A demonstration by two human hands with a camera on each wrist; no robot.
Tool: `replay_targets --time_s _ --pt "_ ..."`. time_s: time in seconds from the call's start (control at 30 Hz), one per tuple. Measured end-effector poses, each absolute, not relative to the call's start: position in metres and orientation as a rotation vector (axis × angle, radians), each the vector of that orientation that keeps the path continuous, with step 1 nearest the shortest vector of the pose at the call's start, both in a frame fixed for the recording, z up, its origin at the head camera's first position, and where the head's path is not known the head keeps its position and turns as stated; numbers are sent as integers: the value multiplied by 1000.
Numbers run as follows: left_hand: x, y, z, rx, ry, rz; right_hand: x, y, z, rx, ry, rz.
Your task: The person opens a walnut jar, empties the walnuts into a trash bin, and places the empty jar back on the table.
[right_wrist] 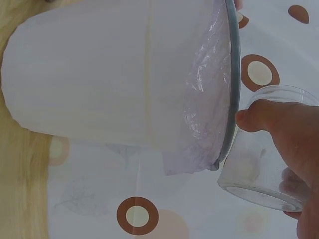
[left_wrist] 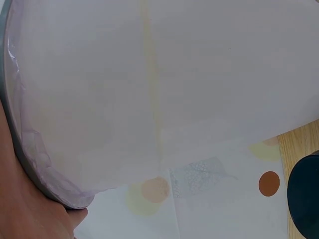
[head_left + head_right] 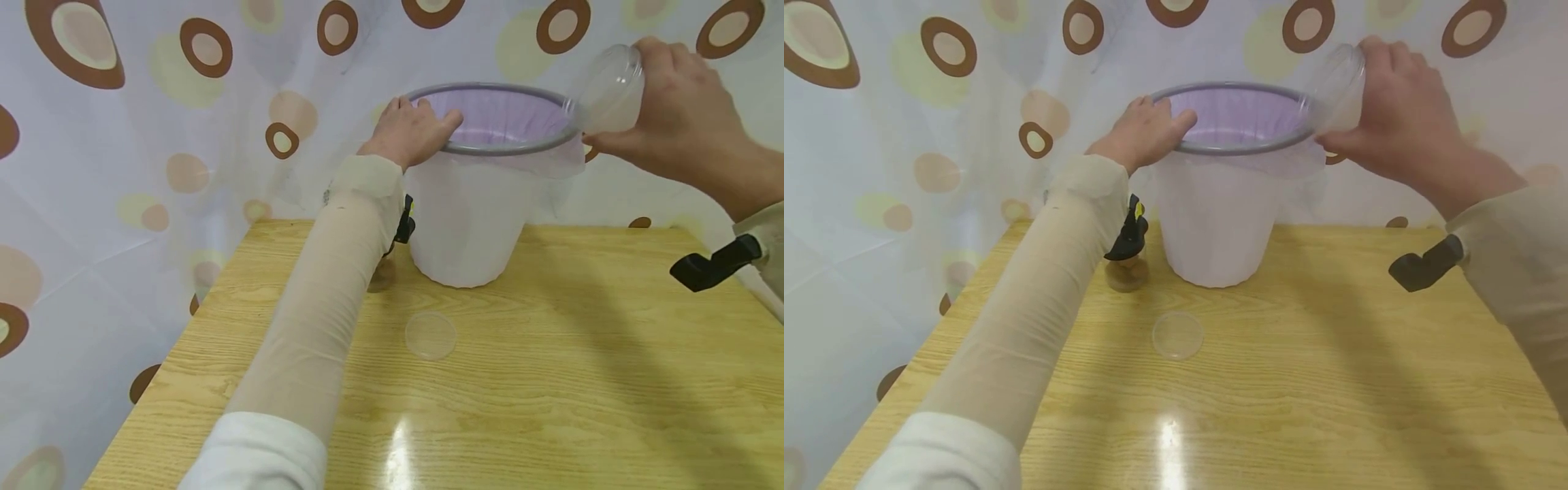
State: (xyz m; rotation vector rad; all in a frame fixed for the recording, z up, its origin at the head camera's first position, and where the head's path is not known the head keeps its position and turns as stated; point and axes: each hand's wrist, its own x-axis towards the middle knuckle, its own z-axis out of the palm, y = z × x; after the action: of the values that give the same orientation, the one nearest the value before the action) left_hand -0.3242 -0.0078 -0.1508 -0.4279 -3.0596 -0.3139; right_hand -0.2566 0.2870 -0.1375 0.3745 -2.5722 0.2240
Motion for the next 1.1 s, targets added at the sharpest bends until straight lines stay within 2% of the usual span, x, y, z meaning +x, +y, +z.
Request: replay_targets --time_s 0.47,1.1 --pt "-324 -8 -152 -432 -3058 -301 -250 299 -163 362 -2556 497" --pt "-324 -6 -152 -430 -3058 -301 -236 312 -198 97 -2600 792"
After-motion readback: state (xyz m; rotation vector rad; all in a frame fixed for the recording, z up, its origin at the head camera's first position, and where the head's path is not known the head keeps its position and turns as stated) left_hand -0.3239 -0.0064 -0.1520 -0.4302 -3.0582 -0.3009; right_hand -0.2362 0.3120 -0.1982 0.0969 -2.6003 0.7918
